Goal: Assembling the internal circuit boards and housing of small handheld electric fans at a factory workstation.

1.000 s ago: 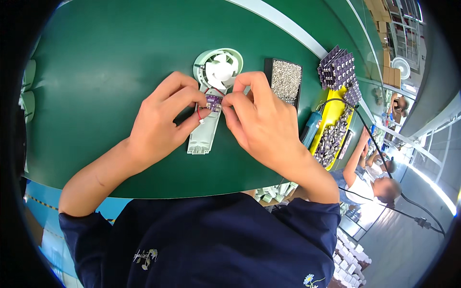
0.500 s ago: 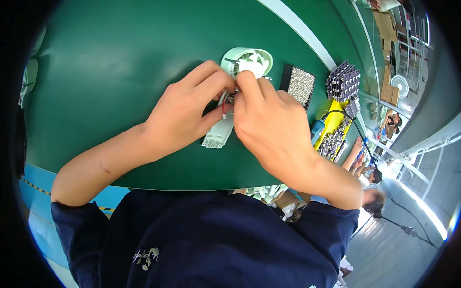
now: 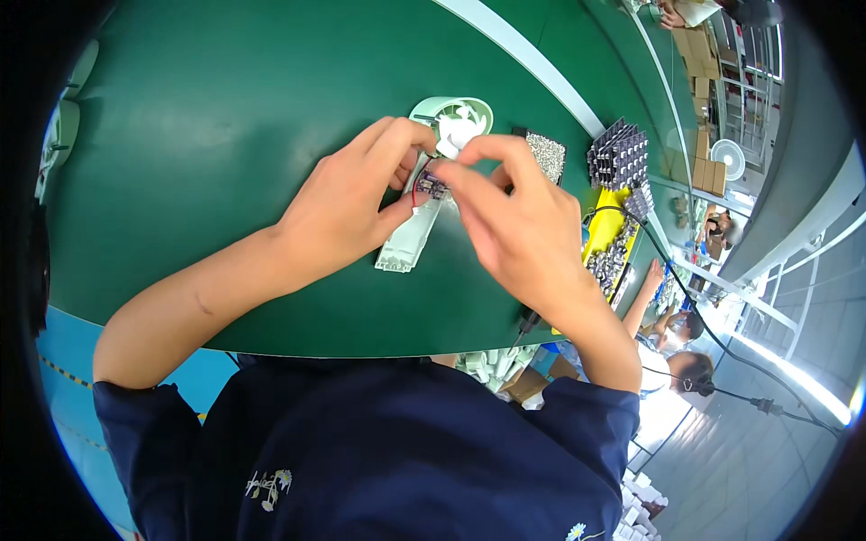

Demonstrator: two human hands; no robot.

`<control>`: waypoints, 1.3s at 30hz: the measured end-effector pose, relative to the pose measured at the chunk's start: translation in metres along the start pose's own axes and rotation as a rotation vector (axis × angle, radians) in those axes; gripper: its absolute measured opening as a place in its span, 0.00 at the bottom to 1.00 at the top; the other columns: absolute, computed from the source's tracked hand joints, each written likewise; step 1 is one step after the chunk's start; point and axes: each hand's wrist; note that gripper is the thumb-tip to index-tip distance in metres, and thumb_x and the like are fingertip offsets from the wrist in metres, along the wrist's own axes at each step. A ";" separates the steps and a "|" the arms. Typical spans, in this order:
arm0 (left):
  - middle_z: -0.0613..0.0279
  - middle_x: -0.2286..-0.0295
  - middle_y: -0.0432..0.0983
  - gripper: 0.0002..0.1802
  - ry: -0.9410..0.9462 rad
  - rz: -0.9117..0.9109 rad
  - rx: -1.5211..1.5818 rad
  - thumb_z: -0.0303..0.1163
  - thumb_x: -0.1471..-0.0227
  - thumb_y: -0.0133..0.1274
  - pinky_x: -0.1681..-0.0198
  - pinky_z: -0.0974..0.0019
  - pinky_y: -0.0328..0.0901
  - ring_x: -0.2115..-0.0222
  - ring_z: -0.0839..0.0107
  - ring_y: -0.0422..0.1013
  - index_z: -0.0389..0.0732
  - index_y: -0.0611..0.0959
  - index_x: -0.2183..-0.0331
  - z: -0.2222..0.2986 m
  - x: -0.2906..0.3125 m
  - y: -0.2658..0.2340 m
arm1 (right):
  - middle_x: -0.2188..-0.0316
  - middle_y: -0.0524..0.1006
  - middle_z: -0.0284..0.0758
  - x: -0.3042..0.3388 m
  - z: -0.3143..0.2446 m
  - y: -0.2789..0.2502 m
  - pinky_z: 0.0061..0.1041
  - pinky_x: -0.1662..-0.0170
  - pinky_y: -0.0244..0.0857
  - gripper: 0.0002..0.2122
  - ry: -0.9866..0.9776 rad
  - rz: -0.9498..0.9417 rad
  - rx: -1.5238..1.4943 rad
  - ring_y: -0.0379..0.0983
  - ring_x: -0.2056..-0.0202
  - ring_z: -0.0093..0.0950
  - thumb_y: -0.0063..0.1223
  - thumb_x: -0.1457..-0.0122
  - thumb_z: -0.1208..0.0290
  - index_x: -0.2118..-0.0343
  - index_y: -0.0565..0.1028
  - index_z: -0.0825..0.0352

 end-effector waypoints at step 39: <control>0.58 0.63 0.72 0.21 0.001 0.017 0.004 0.19 0.53 0.62 0.64 0.61 0.73 0.67 0.61 0.76 0.39 0.74 0.56 -0.001 -0.002 0.000 | 0.72 0.71 0.34 -0.046 -0.011 -0.011 0.34 0.73 0.68 0.08 -0.231 -0.362 0.327 0.74 0.72 0.35 0.62 0.51 0.74 0.70 0.74 0.67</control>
Point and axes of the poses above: each hand's wrist, its own x-axis away from the middle knuckle, its own y-axis out of the palm, z = x × y
